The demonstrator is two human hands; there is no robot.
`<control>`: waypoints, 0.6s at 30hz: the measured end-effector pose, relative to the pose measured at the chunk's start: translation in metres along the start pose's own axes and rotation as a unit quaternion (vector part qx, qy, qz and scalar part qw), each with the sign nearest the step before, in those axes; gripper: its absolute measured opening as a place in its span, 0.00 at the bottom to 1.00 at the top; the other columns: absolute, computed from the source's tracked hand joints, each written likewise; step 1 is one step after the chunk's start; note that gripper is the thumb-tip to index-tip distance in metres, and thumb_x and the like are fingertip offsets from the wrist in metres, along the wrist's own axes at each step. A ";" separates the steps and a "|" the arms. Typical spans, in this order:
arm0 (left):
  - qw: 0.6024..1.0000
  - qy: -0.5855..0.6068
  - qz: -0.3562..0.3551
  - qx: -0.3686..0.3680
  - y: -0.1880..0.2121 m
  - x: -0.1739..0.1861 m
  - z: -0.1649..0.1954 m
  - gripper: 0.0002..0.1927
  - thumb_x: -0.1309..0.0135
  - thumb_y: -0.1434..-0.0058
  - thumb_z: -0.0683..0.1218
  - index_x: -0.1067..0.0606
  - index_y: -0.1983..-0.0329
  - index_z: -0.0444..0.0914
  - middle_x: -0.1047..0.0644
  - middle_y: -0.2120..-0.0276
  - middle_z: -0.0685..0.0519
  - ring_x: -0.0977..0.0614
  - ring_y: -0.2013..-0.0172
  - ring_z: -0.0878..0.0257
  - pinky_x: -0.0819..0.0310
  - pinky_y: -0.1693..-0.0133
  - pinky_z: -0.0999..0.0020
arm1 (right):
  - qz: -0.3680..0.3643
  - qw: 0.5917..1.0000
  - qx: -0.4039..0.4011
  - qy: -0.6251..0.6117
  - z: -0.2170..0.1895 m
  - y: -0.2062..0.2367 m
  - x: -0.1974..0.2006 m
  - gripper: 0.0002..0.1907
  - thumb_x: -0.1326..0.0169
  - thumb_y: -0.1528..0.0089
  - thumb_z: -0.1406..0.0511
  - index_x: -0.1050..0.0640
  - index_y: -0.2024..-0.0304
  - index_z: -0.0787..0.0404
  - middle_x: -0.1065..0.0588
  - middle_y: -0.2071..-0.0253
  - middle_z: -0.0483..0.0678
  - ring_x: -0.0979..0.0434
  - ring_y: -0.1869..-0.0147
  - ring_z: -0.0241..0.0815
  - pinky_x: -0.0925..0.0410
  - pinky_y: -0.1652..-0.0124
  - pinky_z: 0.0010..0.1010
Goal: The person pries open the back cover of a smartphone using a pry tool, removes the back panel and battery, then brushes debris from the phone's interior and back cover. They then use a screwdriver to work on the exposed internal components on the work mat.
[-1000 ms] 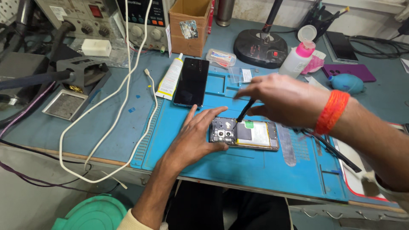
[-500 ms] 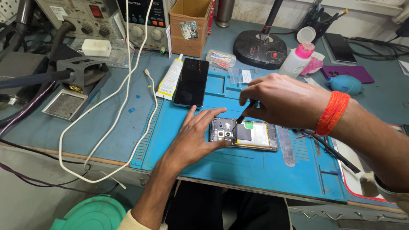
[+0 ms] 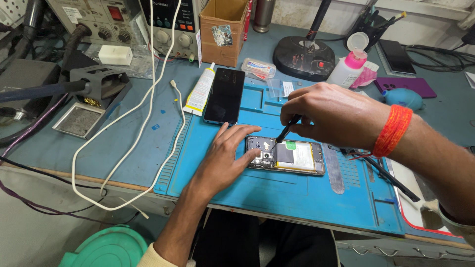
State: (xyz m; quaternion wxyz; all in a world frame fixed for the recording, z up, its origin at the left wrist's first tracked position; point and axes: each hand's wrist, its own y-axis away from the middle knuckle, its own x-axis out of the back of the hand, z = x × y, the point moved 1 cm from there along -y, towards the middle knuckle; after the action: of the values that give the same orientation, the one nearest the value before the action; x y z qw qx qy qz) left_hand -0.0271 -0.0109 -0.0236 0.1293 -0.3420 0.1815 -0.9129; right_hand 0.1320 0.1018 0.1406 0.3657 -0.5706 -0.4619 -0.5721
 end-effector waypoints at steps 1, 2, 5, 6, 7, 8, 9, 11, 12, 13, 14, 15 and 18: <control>1.000 -0.002 -0.001 0.004 0.000 0.000 0.000 0.24 0.40 0.39 0.50 0.26 0.40 0.40 0.23 0.43 0.49 0.24 0.39 0.53 0.51 0.29 0.47 | 0.009 1.000 0.004 -0.001 0.000 0.001 0.001 0.09 0.40 0.42 0.64 0.19 0.60 0.59 0.21 0.61 0.49 0.19 0.63 0.50 0.27 0.61 0.41; 1.000 -0.006 0.010 0.002 0.000 0.000 0.001 0.24 0.39 0.40 0.51 0.25 0.41 0.40 0.23 0.44 0.49 0.25 0.40 0.52 0.47 0.32 0.49 | 0.017 1.000 0.008 -0.002 0.001 0.001 0.002 0.09 0.40 0.43 0.64 0.19 0.60 0.59 0.21 0.61 0.50 0.19 0.63 0.50 0.27 0.61 0.40; 0.999 -0.021 0.031 0.003 0.001 -0.001 0.001 0.24 0.36 0.44 0.52 0.23 0.45 0.40 0.22 0.49 0.49 0.25 0.44 0.52 0.37 0.40 0.53 | 0.038 0.999 0.029 -0.010 -0.001 0.001 0.003 0.10 0.41 0.44 0.66 0.18 0.60 0.59 0.21 0.64 0.50 0.19 0.63 0.51 0.27 0.61 0.41; 0.999 -0.030 0.031 0.008 0.001 -0.001 0.000 0.24 0.35 0.46 0.53 0.22 0.47 0.40 0.22 0.52 0.50 0.25 0.47 0.53 0.37 0.43 0.54 | 0.045 0.998 0.038 -0.013 -0.003 0.001 0.003 0.10 0.42 0.45 0.67 0.18 0.61 0.59 0.21 0.65 0.50 0.19 0.63 0.51 0.27 0.61 0.41; 0.999 -0.039 0.032 0.012 0.001 -0.001 0.000 0.25 0.34 0.47 0.53 0.21 0.48 0.39 0.22 0.55 0.50 0.24 0.50 0.54 0.36 0.46 0.55 | 0.053 0.997 0.046 -0.018 -0.004 0.000 0.002 0.09 0.41 0.44 0.67 0.18 0.61 0.59 0.21 0.65 0.50 0.19 0.63 0.51 0.27 0.61 0.41; 0.998 -0.049 0.044 0.010 0.001 -0.002 -0.001 0.22 0.34 0.48 0.53 0.19 0.51 0.40 0.22 0.57 0.51 0.24 0.51 0.54 0.37 0.47 0.55 | 0.061 0.996 0.054 -0.023 -0.006 -0.002 0.002 0.09 0.41 0.44 0.67 0.18 0.61 0.59 0.21 0.65 0.51 0.19 0.63 0.52 0.27 0.62 0.41; 0.997 -0.058 0.056 0.008 0.001 -0.002 -0.001 0.19 0.33 0.48 0.52 0.18 0.55 0.40 0.23 0.60 0.52 0.24 0.53 0.55 0.37 0.48 0.56 | 0.070 0.995 0.062 -0.028 -0.007 -0.003 0.001 0.09 0.41 0.44 0.67 0.18 0.61 0.60 0.21 0.64 0.51 0.19 0.63 0.52 0.28 0.62 0.42; 0.994 -0.080 0.079 0.011 0.001 -0.003 -0.002 0.14 0.34 0.46 0.51 0.16 0.61 0.39 0.23 0.63 0.53 0.23 0.55 0.57 0.37 0.50 0.57 | 0.077 0.994 0.064 -0.040 -0.007 -0.006 0.000 0.09 0.41 0.43 0.66 0.17 0.60 0.59 0.21 0.65 0.51 0.19 0.63 0.51 0.28 0.62 0.41; 0.992 -0.092 0.090 0.016 0.002 -0.003 -0.003 0.11 0.35 0.44 0.50 0.17 0.63 0.39 0.23 0.63 0.54 0.23 0.55 0.58 0.37 0.50 0.57 | 0.080 0.994 0.066 -0.045 -0.007 -0.007 0.000 0.09 0.41 0.43 0.66 0.17 0.60 0.59 0.21 0.65 0.50 0.19 0.64 0.51 0.28 0.63 0.41; 0.989 -0.104 0.100 0.021 0.002 -0.003 -0.004 0.09 0.35 0.42 0.49 0.17 0.65 0.39 0.23 0.64 0.55 0.22 0.56 0.59 0.37 0.50 0.57 | 0.088 0.993 0.063 -0.050 -0.006 -0.008 0.000 0.08 0.41 0.43 0.66 0.17 0.61 0.59 0.22 0.66 0.51 0.19 0.64 0.51 0.27 0.63 0.40; 0.988 -0.104 0.109 0.029 0.002 -0.002 -0.004 0.09 0.35 0.42 0.49 0.17 0.66 0.39 0.22 0.65 0.55 0.22 0.57 0.59 0.37 0.51 0.57 | 0.095 0.992 0.060 -0.054 -0.003 -0.010 0.000 0.07 0.41 0.42 0.66 0.17 0.62 0.59 0.22 0.66 0.51 0.19 0.65 0.50 0.27 0.64 0.39; 0.987 -0.104 0.117 0.036 0.003 -0.001 -0.005 0.09 0.35 0.43 0.49 0.17 0.67 0.39 0.22 0.66 0.56 0.22 0.58 0.58 0.36 0.52 0.57 | 0.101 0.992 0.056 -0.058 -0.001 -0.010 0.000 0.06 0.41 0.41 0.66 0.17 0.62 0.59 0.23 0.67 0.51 0.19 0.65 0.50 0.27 0.64 0.38; 0.981 -0.127 0.134 0.065 0.004 0.000 -0.006 0.07 0.34 0.45 0.48 0.16 0.68 0.40 0.23 0.68 0.54 0.22 0.60 0.56 0.37 0.55 0.56 | 0.133 0.988 0.065 -0.043 0.007 -0.014 -0.004 0.06 0.40 0.42 0.66 0.17 0.63 0.59 0.24 0.67 0.51 0.20 0.66 0.50 0.27 0.65 0.39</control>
State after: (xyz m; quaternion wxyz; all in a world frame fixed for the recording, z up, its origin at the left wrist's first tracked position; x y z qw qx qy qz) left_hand -0.0308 -0.0125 -0.0297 0.2942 -0.4190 0.1480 -0.8462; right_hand 0.1216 0.1120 0.1343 0.4548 -0.6257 -0.4335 -0.4623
